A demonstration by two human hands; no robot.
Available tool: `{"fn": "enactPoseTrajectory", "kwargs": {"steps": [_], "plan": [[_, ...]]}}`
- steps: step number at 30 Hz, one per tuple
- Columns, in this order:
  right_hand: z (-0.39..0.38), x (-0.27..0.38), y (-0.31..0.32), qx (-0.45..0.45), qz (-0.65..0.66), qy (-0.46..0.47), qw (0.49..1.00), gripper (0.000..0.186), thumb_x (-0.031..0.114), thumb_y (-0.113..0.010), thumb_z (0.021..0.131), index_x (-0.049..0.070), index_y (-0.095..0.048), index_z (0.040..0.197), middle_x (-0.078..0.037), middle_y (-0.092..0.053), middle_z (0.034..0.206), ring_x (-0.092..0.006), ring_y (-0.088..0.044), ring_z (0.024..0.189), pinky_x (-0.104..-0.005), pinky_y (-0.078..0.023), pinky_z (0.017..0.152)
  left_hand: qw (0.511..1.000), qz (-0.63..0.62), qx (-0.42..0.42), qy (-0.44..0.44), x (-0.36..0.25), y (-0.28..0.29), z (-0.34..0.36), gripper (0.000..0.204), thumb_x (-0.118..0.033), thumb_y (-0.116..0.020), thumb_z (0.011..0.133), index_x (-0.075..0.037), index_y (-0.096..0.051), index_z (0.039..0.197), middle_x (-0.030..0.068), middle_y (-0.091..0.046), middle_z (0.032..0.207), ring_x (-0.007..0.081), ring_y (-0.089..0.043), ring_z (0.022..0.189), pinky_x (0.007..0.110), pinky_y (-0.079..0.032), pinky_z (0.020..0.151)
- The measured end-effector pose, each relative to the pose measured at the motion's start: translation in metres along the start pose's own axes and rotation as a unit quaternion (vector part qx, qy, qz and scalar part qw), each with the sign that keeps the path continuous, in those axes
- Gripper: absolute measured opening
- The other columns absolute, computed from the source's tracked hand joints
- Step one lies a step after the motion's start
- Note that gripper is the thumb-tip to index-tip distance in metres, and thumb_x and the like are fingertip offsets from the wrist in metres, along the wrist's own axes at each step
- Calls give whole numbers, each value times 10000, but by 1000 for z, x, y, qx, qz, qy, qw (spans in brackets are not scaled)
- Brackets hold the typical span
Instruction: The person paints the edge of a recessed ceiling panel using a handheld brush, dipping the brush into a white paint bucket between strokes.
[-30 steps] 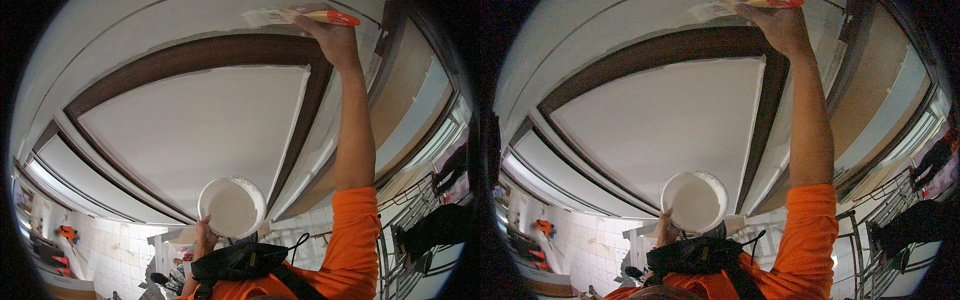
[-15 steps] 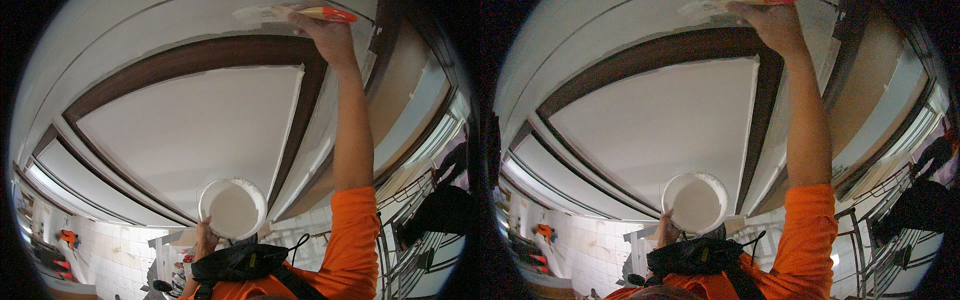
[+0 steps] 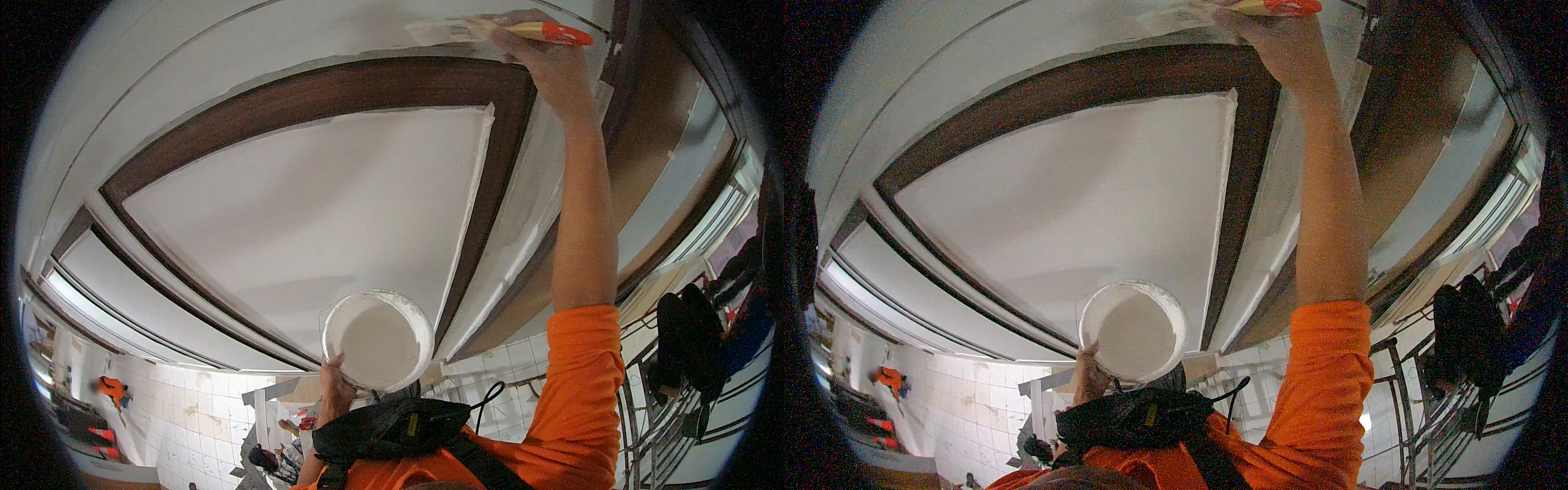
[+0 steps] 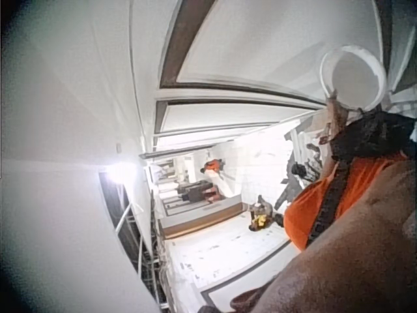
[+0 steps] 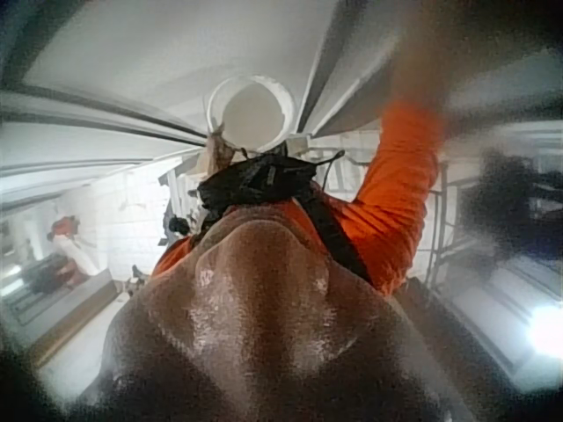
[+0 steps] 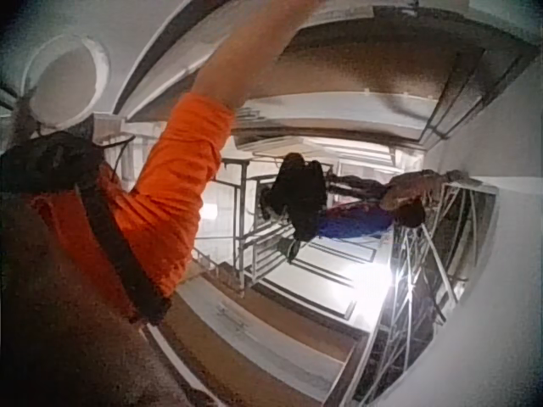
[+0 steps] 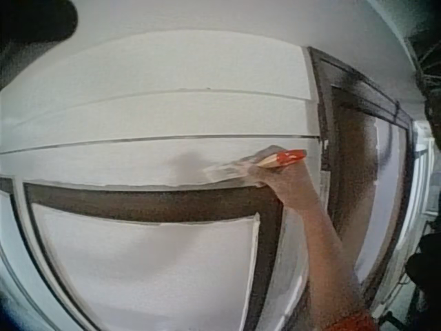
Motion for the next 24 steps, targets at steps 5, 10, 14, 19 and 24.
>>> {"fn": "enactPoseTrajectory", "kwargs": {"steps": [5,10,14,19,24], "plan": [[2,-6,13,10,-15,1,1000,357,367,-776,843,44,-713,983,-42,-712,874,-135,-683,763,-267,-571,714,1000,25,-5,-8,-6,-15,-13,460,-87,-531,923,18,-436,1361,178,-607,1193,332,-629,1063,485,-541,910],[5,19,10,-45,118,38,991,334,346,-768,853,44,-715,983,-40,-714,884,-129,-683,772,-265,-561,703,999,-17,22,26,-2,1,0,461,-92,-531,927,17,-434,1364,180,-607,1205,338,-636,1061,484,-546,904],[15,47,-21,16,224,-29,974,167,157,-786,849,59,-652,866,-7,-640,737,-95,-578,669,-258,-481,611,999,-20,15,22,-5,-9,-9,470,-97,-535,924,10,-433,1370,181,-605,1215,335,-635,1071,490,-545,915],[19,50,-35,47,82,-8,995,169,173,-790,845,62,-663,851,-6,-646,746,-100,-586,687,-273,-487,622,1000,-3,22,-10,-7,-17,-18,475,-80,-537,917,3,-433,1373,180,-604,1226,332,-634,1077,492,-549,909],[13,29,-9,3,-95,47,994,371,394,-758,855,48,-720,983,-40,-719,864,-121,-683,775,-268,-543,685,999,5,26,-27,-6,-22,-20,486,-78,-549,911,-2,-430,1377,184,-601,1236,336,-637,1072,494,-554,898]]}}
Point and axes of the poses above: each hand's wrist, its own z-axis towards the middle knuckle, its own y-axis out of the back of the hand, x = y × z, the point moved 2 cm from there along z, towards the middle knuckle
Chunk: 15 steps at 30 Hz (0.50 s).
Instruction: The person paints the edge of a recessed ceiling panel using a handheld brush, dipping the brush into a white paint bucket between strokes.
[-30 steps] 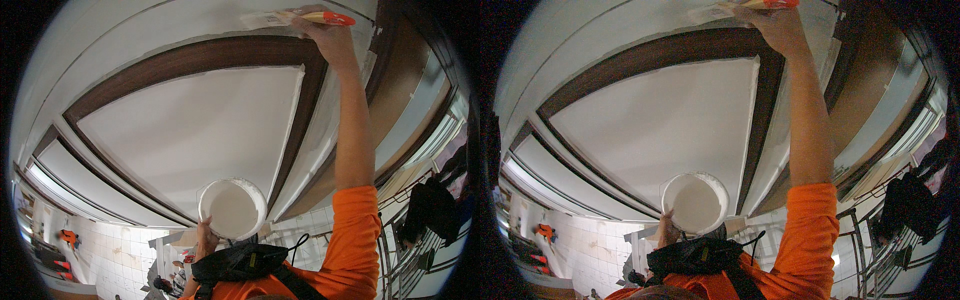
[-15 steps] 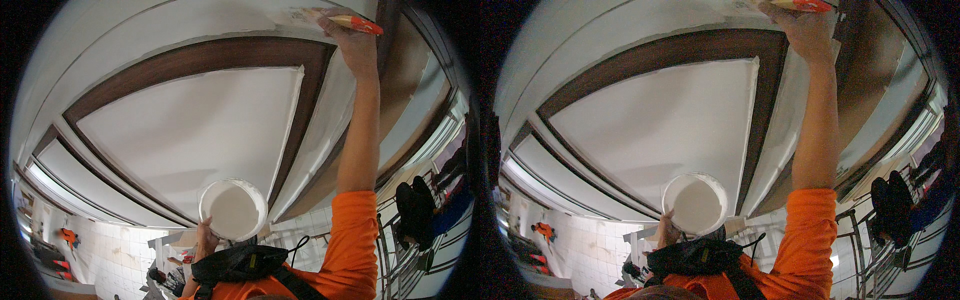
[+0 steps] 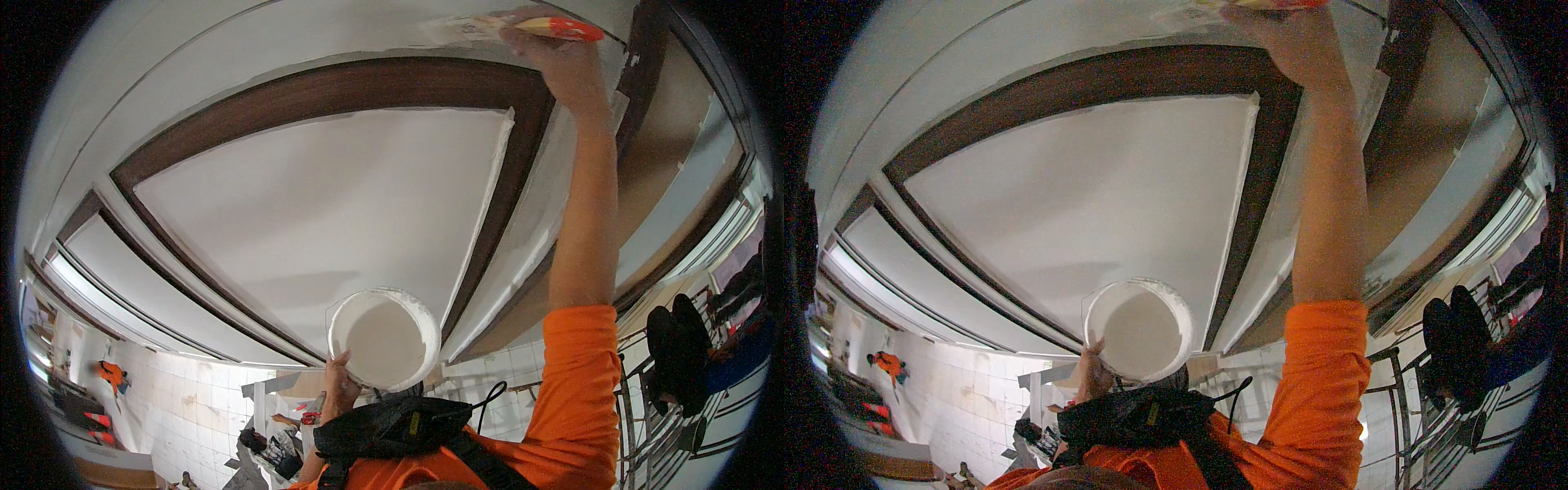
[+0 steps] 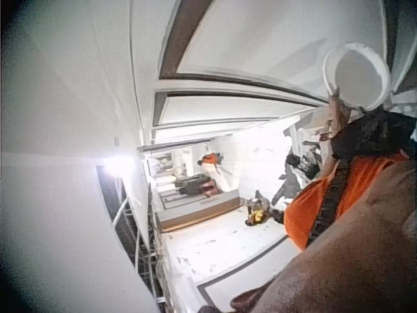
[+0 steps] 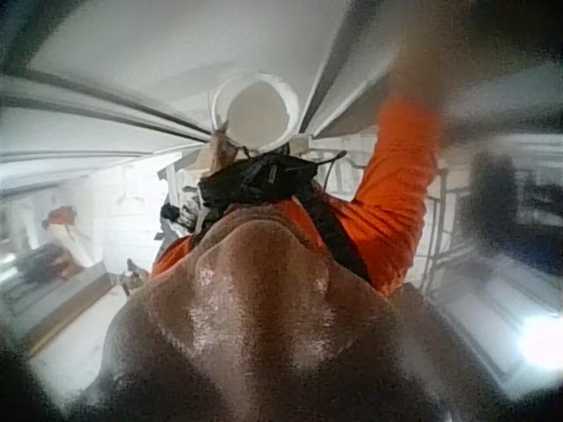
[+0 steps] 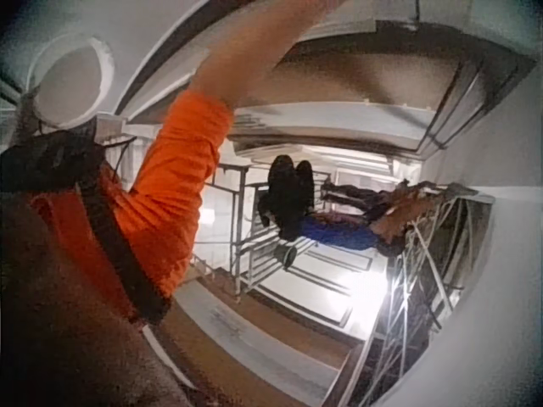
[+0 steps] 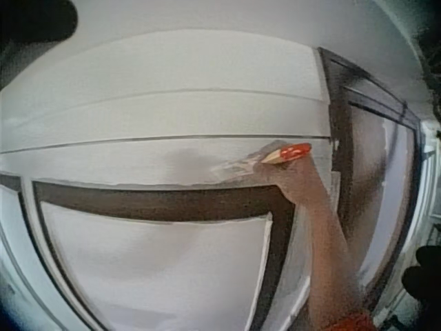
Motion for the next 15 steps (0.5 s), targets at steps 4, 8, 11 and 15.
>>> {"fn": "enactPoseTrajectory", "kwargs": {"steps": [4,8,11,15], "plan": [[9,14,9,-14,286,-50,957,173,186,-785,844,57,-670,852,-8,-655,747,-97,-592,684,-275,-489,620,999,4,-50,15,-2,-4,-2,497,-74,-544,915,-14,-419,1392,187,-601,1232,341,-644,1054,492,-560,886],[14,16,-5,52,204,-23,977,170,181,-773,860,47,-668,865,-15,-665,752,-107,-607,665,-278,-516,614,998,24,-60,14,-4,-9,-6,497,-65,-532,926,-14,-405,1403,189,-601,1225,340,-640,1062,493,-563,876],[11,21,-17,42,267,-32,962,193,199,-769,869,37,-665,856,-16,-654,737,-111,-613,647,-279,-538,618,998,11,-54,15,-4,-10,-7,501,-72,-533,930,-9,-393,1408,183,-603,1215,335,-639,1059,493,-565,864],[0,-6,-18,27,116,-7,993,395,419,-754,852,49,-722,989,-48,-722,858,-124,-678,764,-270,-541,695,999,28,-38,20,-1,-4,-1,523,-161,-589,916,1,-421,1383,196,-594,1238,350,-603,1101,482,-520,947]]}}
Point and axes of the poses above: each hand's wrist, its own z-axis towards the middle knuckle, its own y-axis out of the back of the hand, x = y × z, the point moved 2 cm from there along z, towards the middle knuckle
